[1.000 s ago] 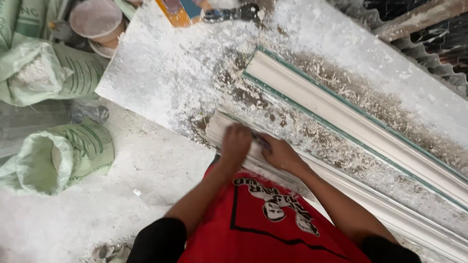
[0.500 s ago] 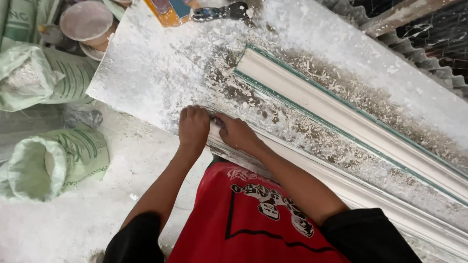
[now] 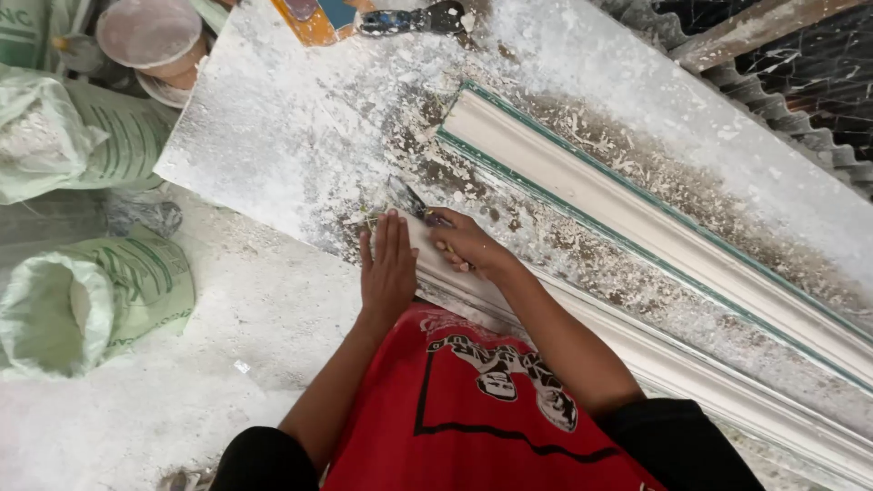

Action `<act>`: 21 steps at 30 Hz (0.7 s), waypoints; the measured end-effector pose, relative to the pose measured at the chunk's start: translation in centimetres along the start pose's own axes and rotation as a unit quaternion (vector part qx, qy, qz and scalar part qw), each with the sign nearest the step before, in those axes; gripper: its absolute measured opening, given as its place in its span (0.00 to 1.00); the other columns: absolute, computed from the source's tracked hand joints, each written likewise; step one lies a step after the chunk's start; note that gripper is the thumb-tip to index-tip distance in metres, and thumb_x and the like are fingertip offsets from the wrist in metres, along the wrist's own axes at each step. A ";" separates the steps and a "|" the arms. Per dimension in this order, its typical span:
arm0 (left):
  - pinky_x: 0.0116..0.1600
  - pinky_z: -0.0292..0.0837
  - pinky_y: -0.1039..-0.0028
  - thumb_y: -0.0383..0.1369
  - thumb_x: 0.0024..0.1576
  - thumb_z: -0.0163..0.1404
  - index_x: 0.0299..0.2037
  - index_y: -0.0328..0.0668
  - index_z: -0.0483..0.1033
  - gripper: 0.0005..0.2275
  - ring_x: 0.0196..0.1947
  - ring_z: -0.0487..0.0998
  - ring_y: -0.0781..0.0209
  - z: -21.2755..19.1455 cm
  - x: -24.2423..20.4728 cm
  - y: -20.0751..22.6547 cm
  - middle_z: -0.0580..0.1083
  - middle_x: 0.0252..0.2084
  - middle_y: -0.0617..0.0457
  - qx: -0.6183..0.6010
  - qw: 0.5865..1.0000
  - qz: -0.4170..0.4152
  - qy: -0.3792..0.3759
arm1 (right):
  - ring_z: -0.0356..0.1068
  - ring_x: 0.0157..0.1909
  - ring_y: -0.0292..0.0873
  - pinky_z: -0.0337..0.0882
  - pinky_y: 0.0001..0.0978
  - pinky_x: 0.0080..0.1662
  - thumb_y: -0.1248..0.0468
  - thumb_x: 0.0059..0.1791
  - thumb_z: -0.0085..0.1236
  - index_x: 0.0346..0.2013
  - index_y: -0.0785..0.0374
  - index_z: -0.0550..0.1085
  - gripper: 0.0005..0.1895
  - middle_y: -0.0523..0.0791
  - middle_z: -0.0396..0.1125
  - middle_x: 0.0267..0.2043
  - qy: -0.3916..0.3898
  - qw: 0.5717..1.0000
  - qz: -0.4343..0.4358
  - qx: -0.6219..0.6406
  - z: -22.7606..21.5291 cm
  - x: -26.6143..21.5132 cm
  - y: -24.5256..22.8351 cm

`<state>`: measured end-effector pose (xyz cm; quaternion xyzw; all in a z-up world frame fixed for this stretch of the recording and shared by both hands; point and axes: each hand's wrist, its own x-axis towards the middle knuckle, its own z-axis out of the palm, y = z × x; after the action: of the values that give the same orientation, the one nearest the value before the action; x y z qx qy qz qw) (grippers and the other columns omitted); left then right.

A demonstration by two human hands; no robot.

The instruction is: Scraping excess plaster and debris from decorative trim molding using a putty knife.

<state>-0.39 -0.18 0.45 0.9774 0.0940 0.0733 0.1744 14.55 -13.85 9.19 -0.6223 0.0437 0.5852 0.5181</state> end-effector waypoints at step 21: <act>0.77 0.36 0.47 0.34 0.68 0.42 0.73 0.26 0.55 0.25 0.79 0.47 0.47 -1.2 0.4 -0.5 0.53 0.77 0.40 -0.043 0.998 0.013 0.033 | 0.53 0.13 0.29 0.54 0.22 0.15 0.61 0.49 0.57 0.64 0.60 0.64 0.29 0.41 0.65 0.25 0.042 0.998 0.049 -0.004 -8.1 -4.1 4.9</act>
<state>-0.25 0.74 1.49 0.9671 0.0833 0.1120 0.2125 15.54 -23.99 7.61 -0.6451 0.0934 0.5834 0.4845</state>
